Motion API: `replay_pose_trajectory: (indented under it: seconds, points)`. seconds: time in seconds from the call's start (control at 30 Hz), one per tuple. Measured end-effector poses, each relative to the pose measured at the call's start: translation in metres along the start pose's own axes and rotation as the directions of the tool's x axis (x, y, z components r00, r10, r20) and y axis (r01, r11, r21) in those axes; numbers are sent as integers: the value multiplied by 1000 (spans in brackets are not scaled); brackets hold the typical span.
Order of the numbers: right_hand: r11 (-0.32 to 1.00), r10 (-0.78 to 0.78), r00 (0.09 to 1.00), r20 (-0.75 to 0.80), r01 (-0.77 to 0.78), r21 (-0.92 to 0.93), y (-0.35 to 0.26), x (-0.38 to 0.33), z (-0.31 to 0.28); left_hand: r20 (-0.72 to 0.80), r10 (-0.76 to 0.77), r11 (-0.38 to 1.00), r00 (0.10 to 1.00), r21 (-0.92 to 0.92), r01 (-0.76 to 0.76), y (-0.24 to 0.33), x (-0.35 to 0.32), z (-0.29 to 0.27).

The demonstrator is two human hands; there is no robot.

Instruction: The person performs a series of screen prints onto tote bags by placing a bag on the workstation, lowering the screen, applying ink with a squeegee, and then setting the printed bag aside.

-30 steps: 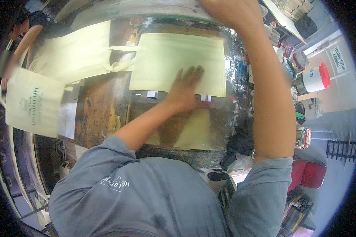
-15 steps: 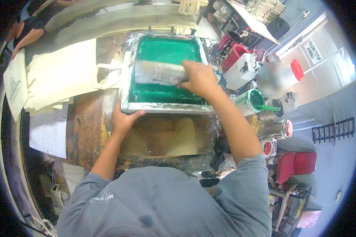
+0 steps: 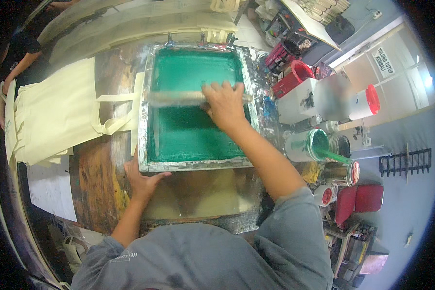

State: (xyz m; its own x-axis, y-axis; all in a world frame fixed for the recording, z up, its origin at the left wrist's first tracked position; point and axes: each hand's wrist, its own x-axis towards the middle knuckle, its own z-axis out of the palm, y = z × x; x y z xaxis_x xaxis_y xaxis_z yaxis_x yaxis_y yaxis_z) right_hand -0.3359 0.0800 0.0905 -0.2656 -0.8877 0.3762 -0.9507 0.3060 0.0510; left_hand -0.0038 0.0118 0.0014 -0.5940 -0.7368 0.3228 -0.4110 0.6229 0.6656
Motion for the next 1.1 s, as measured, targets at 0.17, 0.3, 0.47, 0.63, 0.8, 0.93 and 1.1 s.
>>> replay_pose_trajectory:
  seconds: [0.17,0.3,0.47,0.63,0.8,0.93,1.1]
  points:
    - [991,93,995,-34,-96,-98,28,67,46,4,7,1000,1000,17,-7,3,4,-3]
    - [975,187,982,36,-181,-126,49,103,38,-18,-11,988,1000,151,14,8,1,-6]
    - [978,210,970,125,-209,-21,78,123,22,109,-77,936,991,349,35,17,15,-26]
    - [985,154,988,10,-153,-83,74,138,58,6,345,930,938,132,-343,32,131,-29]
    - [1000,18,998,68,-17,-8,88,152,75,-87,590,785,803,294,-545,43,304,45]
    - [994,-95,986,140,87,61,95,147,66,67,446,757,893,504,-416,38,351,92]
    - [999,-47,993,111,48,1,66,100,55,-45,611,712,790,466,-525,24,316,90]
